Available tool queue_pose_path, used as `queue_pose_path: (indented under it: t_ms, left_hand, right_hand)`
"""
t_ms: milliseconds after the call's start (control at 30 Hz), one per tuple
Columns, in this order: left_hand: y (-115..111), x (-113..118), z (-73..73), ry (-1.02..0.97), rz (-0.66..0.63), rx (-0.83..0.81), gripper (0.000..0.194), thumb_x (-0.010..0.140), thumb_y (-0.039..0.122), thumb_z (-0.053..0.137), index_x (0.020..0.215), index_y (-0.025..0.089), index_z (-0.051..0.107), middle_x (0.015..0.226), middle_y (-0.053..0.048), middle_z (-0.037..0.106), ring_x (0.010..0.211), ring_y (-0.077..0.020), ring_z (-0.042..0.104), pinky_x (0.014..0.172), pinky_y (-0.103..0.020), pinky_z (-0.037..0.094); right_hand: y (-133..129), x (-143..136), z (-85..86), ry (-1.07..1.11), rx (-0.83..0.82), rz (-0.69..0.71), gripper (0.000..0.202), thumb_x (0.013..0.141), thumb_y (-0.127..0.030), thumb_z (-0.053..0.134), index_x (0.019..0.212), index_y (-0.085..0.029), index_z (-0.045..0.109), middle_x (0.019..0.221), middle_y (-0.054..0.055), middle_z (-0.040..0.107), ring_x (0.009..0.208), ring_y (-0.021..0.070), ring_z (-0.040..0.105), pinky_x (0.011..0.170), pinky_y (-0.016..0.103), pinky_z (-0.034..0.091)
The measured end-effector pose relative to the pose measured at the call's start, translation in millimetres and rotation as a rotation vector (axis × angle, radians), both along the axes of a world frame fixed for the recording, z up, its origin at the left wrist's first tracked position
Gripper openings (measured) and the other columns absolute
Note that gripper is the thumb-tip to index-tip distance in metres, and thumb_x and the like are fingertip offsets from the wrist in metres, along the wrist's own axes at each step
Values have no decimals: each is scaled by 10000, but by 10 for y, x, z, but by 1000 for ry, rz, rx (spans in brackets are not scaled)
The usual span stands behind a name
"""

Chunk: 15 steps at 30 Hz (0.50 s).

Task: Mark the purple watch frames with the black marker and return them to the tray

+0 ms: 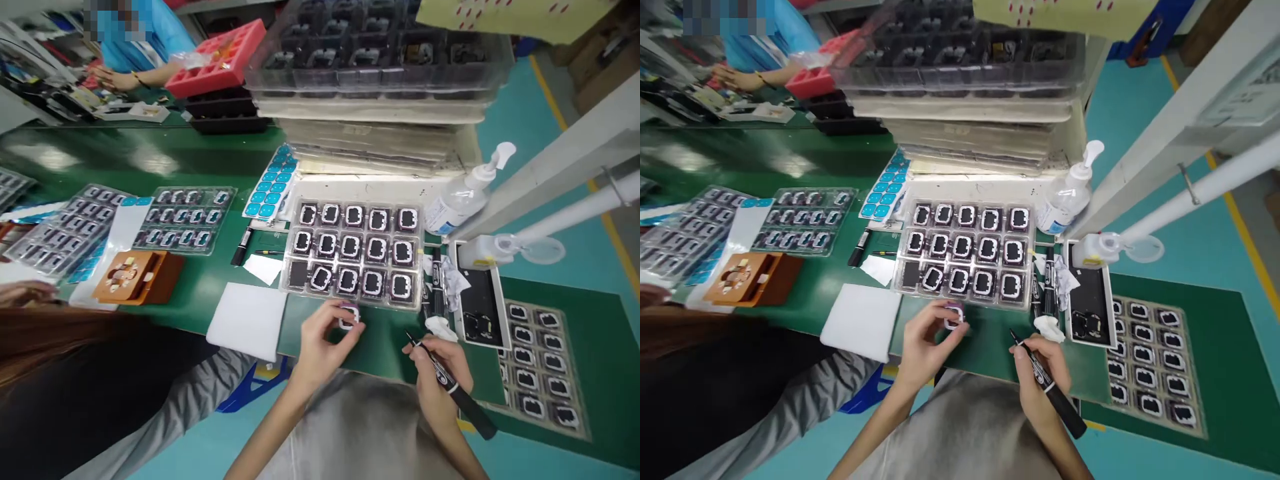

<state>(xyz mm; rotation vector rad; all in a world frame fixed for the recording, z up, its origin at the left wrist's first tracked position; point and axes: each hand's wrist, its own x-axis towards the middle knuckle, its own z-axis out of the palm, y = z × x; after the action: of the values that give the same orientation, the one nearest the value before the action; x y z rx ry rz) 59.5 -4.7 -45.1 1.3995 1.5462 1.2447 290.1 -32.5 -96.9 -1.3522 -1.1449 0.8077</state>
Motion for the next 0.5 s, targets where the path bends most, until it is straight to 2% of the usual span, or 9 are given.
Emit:
queue_pose_path:
  t_ms: [100,233,333,433,500]
  left_hand:
    - [-29,198,-150,-89,-61,-72,163,992,384,869,973,241,793,1136,-88,803,838,-205,799,711,-320,711]
    - [-29,222,-291,-81,-164,-127,182,973,381,882,1060,233,821,1303,-120,805,866,-213,834,793,-362,763]
    - [-12,174,-307,-56,-247,-125,199,963,301,882,1146,246,827,1399,-127,778,1000,-251,862,855,-390,774]
    - [-15,151,-276,-2,-269,-99,131,1003,237,824,1133,252,821,1429,-127,764,1117,-272,853,868,-380,768]
    - [-39,153,-265,27,-284,-83,120,1021,236,802,1140,250,803,1449,-136,756,1147,-276,845,869,-376,762]
  right_hand:
    - [-7,-27,18,6,-9,-21,174,1020,-326,836,1078,-245,692,963,8,760,779,220,817,715,344,654]
    - [-17,-85,98,-9,-29,-6,206,1020,-349,838,1143,-263,696,978,17,780,818,243,832,710,362,665]
    - [7,-151,188,-80,-47,36,202,1028,-353,832,1176,-281,715,1010,28,812,888,253,835,791,392,688]
    - [66,-220,257,-95,-31,131,139,1045,-321,810,1150,-292,722,1109,46,840,1046,275,853,917,412,697]
    - [105,-259,279,-68,-19,171,123,1049,-305,799,1138,-293,716,1113,51,844,1125,297,854,922,408,700]
